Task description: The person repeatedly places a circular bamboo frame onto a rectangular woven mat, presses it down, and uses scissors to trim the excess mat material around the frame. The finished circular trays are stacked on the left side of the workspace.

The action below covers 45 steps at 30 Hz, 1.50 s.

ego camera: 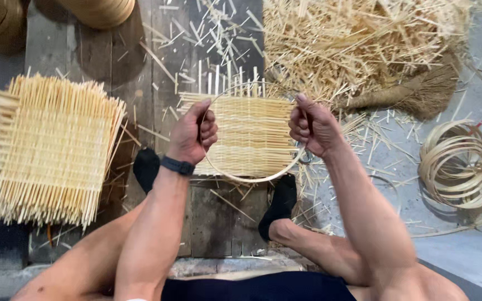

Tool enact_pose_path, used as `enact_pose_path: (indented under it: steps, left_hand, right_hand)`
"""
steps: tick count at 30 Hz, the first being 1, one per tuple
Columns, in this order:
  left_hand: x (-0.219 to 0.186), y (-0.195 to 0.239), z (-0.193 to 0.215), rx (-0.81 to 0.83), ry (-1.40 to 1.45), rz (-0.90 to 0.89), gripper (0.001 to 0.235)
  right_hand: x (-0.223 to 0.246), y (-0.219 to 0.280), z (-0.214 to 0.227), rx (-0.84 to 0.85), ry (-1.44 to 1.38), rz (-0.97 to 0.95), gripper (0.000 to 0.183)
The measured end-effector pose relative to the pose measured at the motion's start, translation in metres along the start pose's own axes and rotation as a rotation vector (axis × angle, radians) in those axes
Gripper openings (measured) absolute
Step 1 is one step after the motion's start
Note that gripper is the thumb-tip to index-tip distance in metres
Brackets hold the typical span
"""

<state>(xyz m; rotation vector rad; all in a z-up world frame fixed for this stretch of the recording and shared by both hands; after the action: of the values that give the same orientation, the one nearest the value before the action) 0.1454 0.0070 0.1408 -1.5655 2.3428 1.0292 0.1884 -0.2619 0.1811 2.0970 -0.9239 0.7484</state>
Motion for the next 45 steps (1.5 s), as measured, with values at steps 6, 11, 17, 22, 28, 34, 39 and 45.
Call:
enact_pose_path:
  steps: [6, 11, 17, 22, 28, 34, 39, 45]
  left_hand:
    - [0.008, -0.01, 0.016, -0.028, 0.143, -0.089, 0.038]
    - [0.011, -0.012, 0.038, -0.068, 0.198, -0.094, 0.029]
    - [0.024, -0.019, 0.11, -0.297, 0.049, -0.261, 0.016]
    - [0.009, -0.013, 0.142, -0.542, -1.195, -0.743, 0.024]
    - [0.023, -0.038, 0.175, -0.52, -1.243, -0.498, 0.033]
    - [0.019, -0.034, 0.172, -0.553, -1.219, -0.361, 0.015]
    - [0.018, -0.039, 0.177, -0.623, -1.33, -0.339, 0.021]
    - [0.022, -0.049, 0.192, -0.66, -1.164, -0.267, 0.023]
  right_hand:
    - [-0.034, -0.009, 0.006, -0.017, -0.04, -0.054, 0.046]
    - [-0.024, -0.005, 0.017, -0.206, 0.244, 0.085, 0.022]
    - [-0.069, -0.024, 0.052, -0.446, 0.583, 0.035, 0.026]
    - [-0.101, -0.053, 0.076, -0.501, 1.013, 0.152, 0.034]
    - [-0.121, -0.054, 0.087, -0.618, 1.257, 0.194, 0.032]
    - [-0.12, -0.049, 0.104, -0.678, 1.061, 0.145, 0.025]
    - [-0.121, -0.052, 0.102, -0.656, 1.142, 0.159, 0.021]
    - [-0.118, -0.05, 0.099, -0.672, 1.14, 0.135, 0.022]
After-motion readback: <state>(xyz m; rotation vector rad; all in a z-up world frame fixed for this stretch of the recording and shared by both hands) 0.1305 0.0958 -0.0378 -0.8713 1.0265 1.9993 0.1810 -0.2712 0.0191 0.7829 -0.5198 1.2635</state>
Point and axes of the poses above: each hand's wrist, its own y-axis away from the middle knuckle, its own z-axis out of the back of the hand, x = y × z, the point moved 8 cm from there along -y, towards the middle knuckle, and after that the axes turned 5 degrees about x, right-handed, at the moved point
